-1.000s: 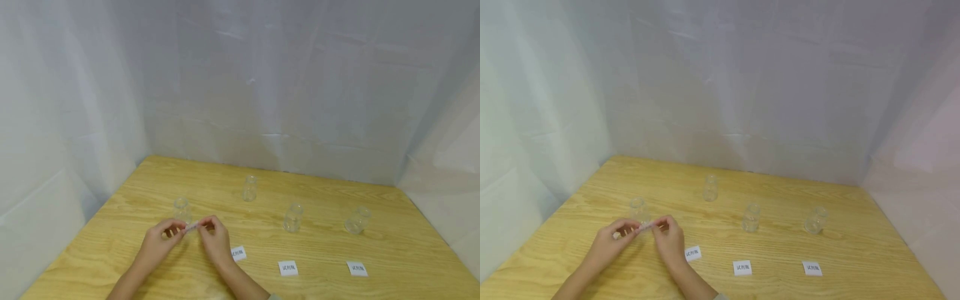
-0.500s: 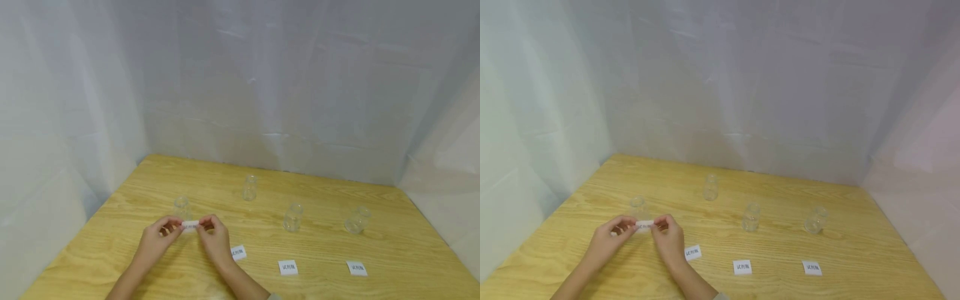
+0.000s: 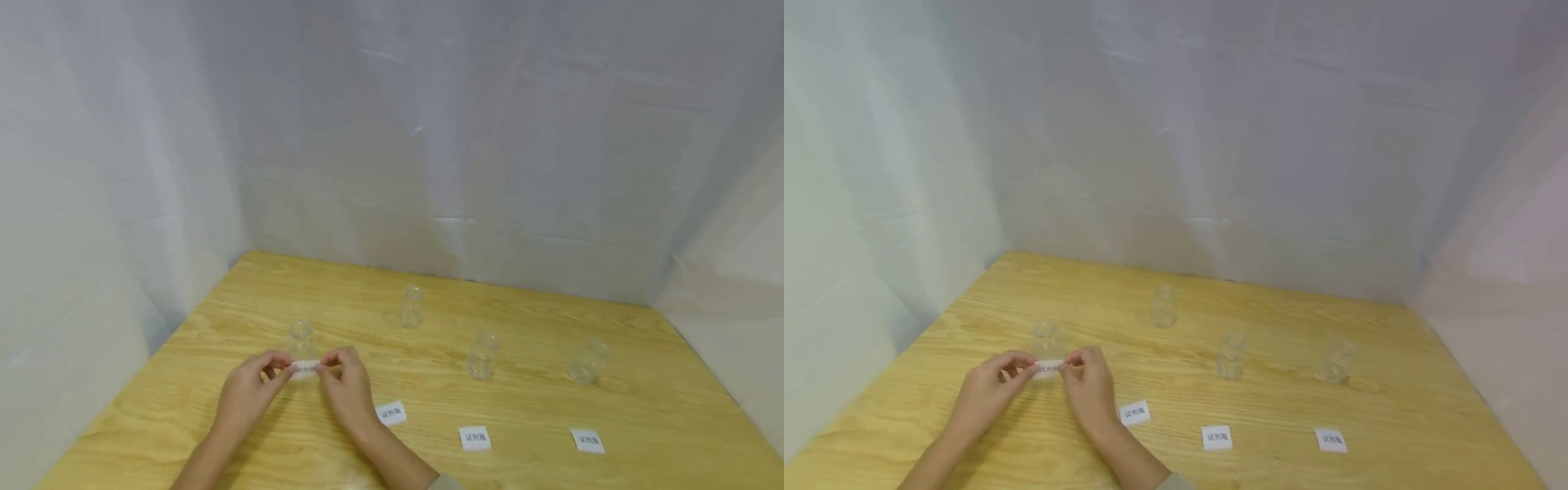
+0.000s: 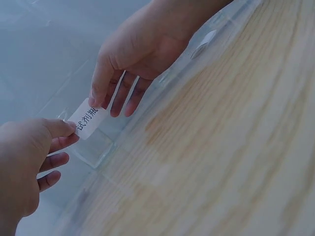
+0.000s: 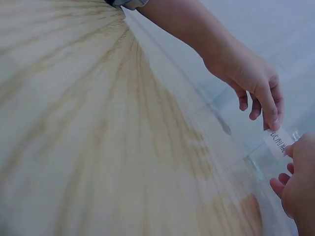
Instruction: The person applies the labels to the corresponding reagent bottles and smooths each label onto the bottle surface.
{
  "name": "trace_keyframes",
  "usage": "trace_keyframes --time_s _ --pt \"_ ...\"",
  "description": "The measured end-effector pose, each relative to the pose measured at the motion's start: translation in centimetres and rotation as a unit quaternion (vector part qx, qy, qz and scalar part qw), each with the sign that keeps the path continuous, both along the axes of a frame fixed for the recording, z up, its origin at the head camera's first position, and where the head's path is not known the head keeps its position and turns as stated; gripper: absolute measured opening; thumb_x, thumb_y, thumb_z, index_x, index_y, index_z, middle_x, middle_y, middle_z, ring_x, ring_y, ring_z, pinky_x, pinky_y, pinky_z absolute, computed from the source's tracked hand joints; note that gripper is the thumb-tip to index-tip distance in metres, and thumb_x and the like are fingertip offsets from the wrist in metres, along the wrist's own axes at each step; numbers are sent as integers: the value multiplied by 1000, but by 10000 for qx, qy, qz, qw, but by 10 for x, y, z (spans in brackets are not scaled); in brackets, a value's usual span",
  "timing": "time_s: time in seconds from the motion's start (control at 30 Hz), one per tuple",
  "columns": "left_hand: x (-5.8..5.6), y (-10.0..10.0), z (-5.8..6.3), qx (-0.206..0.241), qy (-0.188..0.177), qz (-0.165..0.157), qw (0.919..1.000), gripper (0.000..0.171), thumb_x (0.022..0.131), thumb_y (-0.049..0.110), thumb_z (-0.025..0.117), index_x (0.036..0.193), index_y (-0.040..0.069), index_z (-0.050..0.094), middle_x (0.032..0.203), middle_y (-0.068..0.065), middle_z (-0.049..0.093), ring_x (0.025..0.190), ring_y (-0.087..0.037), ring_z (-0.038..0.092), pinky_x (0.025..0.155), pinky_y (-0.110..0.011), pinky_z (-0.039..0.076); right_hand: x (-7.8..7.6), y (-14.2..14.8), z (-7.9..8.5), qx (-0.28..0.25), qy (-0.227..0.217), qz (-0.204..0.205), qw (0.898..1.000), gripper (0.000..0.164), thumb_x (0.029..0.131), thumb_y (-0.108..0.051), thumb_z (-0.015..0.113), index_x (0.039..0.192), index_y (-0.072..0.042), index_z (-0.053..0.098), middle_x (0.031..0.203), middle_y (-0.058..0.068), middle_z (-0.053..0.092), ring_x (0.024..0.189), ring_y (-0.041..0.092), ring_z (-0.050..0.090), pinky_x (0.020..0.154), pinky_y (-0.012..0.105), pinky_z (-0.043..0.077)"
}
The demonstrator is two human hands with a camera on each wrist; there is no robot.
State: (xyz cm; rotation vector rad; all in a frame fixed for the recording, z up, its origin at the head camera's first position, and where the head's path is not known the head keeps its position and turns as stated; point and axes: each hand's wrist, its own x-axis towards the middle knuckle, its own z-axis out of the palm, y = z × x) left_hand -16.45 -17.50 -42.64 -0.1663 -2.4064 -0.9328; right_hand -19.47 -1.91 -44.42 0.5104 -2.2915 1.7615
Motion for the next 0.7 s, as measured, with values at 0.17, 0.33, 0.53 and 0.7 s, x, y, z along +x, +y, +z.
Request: trace_keyframes --time_s 0.17,0.33,0.53,0.7 --pt "0 -1 1 -15 -314 150 9994 10 77 13 75 84 10 68 71 2 60 64 -12 51 51 -25 39 -3 -3 2 243 59 38 9997 5 84 -8 64 83 -9 59 95 -5 50 80 9 52 69 22 47" --pt "-1 0 3 55 -465 175 9988 12 79 16 73 85 6 68 84 -8 62 76 -22 53 60 -33 42 -5 -2 5 561 -61 105 9984 6 87 -11 61 83 -11 57 103 -3 50 80 9 51 70 22 47" --pt "-1 -2 1 237 -492 -44 9985 14 82 12 70 88 0 64 110 -19 56 101 -34 47 80 -50 43 -8 -4 3 453 -91 118 9989 5 86 -10 62 82 -9 59 106 3 52 83 12 53 72 23 48" --pt "-3 -4 0 455 -650 -298 9964 12 87 9 63 90 -2 58 121 -26 49 107 -42 47 83 -50 46 -9 -8 1 306 -196 193 9992 5 86 -8 62 82 -7 60 108 6 52 82 12 54 71 22 48"
